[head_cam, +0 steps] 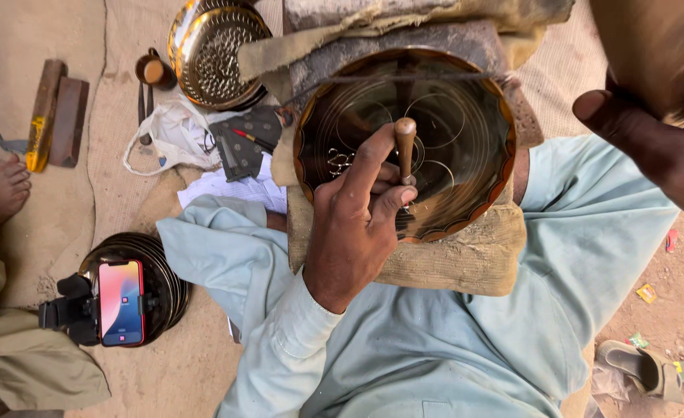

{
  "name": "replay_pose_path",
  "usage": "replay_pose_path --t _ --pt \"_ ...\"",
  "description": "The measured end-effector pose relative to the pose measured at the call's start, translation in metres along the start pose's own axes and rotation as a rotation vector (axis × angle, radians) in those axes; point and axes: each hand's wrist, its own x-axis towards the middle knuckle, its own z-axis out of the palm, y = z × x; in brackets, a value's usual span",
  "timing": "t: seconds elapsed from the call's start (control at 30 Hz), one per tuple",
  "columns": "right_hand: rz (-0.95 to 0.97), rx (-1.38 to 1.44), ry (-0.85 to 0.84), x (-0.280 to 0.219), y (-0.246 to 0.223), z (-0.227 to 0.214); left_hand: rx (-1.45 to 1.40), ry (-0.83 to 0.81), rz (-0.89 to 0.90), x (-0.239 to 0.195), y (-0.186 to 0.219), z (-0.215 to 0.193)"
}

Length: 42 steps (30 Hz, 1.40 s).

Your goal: The person uses a hammer and a small metal punch to create a pattern of indentations on a brass bowl. They repeatedly strike the punch against the bowl's surface, rotating the bowl to work on different sections.

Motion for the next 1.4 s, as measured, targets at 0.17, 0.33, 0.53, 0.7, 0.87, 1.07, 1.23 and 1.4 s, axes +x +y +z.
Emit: replay_pose_path --t 0.17,0.33,0.53,0.7,0.87,1.07,1.23,1.4 --pt "0.163 0.07 0.002 -0.032 0.023 0.019 0.016 -0.036 0.016 0.001 0.001 -0.001" --pt "0.266 0.108 0.023 -0.069 0.035 0.028 0.058 -0.125 0.129 0.007 0.002 -0.004" --pt "0.333 0.113 0.044 -0.115 0.045 0.041 0.083 -0.311 0.287 0.025 0.006 -0.012" --pt "0.375 0.091 0.086 -0.159 0.025 0.052 0.281 -0.625 0.251 0.044 0.01 -0.017" --pt "0.203 -0.083 0.16 -0.194 0.005 0.065 0.286 -0.751 0.426 0.06 0.01 -0.013" --pt "0.213 0.149 0.299 -0.22 0.002 0.097 0.343 -0.943 0.442 0.07 0.01 -0.01" --pt "0.131 0.043 0.288 -0.235 0.004 0.109 0.368 -1.021 0.483 0.074 0.011 -0.01" --pt "0.148 0.282 0.431 -0.241 -0.001 0.122 0.287 -0.972 0.656 0.08 0.01 -0.004"
